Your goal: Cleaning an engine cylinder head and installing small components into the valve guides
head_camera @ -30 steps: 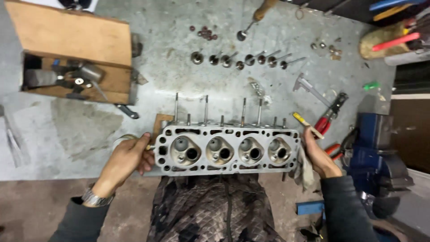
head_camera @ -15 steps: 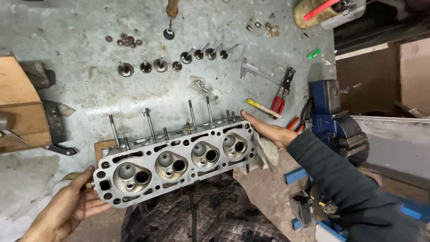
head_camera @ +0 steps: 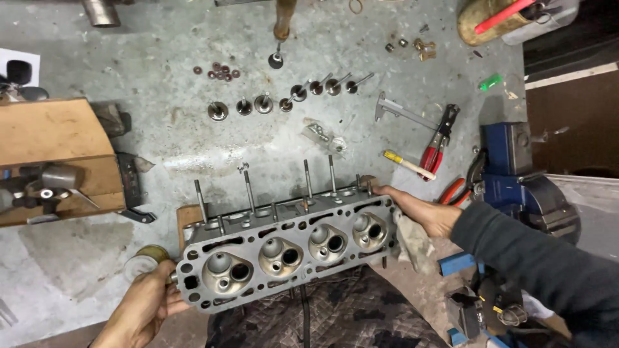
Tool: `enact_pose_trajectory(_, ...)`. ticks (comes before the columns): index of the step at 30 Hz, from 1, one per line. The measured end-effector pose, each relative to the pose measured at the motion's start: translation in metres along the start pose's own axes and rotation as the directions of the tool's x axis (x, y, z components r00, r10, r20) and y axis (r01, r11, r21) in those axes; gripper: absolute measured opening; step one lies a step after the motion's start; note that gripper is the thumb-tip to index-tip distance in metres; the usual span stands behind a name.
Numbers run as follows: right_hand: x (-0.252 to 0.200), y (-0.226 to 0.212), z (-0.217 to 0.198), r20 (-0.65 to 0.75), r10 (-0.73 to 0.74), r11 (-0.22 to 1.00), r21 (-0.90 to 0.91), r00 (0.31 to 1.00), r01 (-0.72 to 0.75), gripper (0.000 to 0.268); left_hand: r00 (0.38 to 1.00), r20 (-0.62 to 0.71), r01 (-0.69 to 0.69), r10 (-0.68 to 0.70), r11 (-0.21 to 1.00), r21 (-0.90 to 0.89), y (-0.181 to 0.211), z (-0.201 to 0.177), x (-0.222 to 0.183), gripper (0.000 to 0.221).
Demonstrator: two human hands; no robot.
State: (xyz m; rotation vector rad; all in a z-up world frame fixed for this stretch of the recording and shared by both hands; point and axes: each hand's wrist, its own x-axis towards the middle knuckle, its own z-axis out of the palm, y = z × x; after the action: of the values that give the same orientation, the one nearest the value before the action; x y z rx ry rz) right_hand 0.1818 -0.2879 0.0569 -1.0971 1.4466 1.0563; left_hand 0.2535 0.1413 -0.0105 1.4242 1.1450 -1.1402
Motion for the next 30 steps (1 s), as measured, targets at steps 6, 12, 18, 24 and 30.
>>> enact_pose_trajectory(6,0.026,0.083,-0.034,0.141,-0.276,0.933,0.277,0.951,0.229,0.06,0.983,-0.108,-0.129,0.15,0.975,0.18,-0.007,-0.003,-0.07,0.037)
enact_pose_trajectory(12,0.073,0.184,-0.055,-0.107,-0.297,0.908,0.277,0.949,0.315,0.097,0.862,-0.375,-0.349,0.342,0.936,0.051,-0.09,-0.05,-0.008,0.027)
enact_pose_trajectory(18,0.046,0.172,-0.017,-0.165,-0.363,0.849,0.348,0.917,0.398,0.089,0.782,-0.444,-0.494,0.438,0.87,-0.012,-0.114,-0.021,0.001,0.023)
enact_pose_trajectory(24,0.085,0.222,-0.078,-0.128,-0.741,0.67,-0.217,0.659,0.71,0.044,0.732,-0.129,-0.66,0.669,0.648,-0.381,-0.061,0.018,-0.055,0.011)
enact_pose_trajectory(30,0.037,0.139,-0.047,-0.021,-0.984,0.17,-0.377,0.175,0.91,0.127,0.592,-0.131,-0.666,0.795,0.391,-0.635,-0.018,0.021,-0.018,0.022)
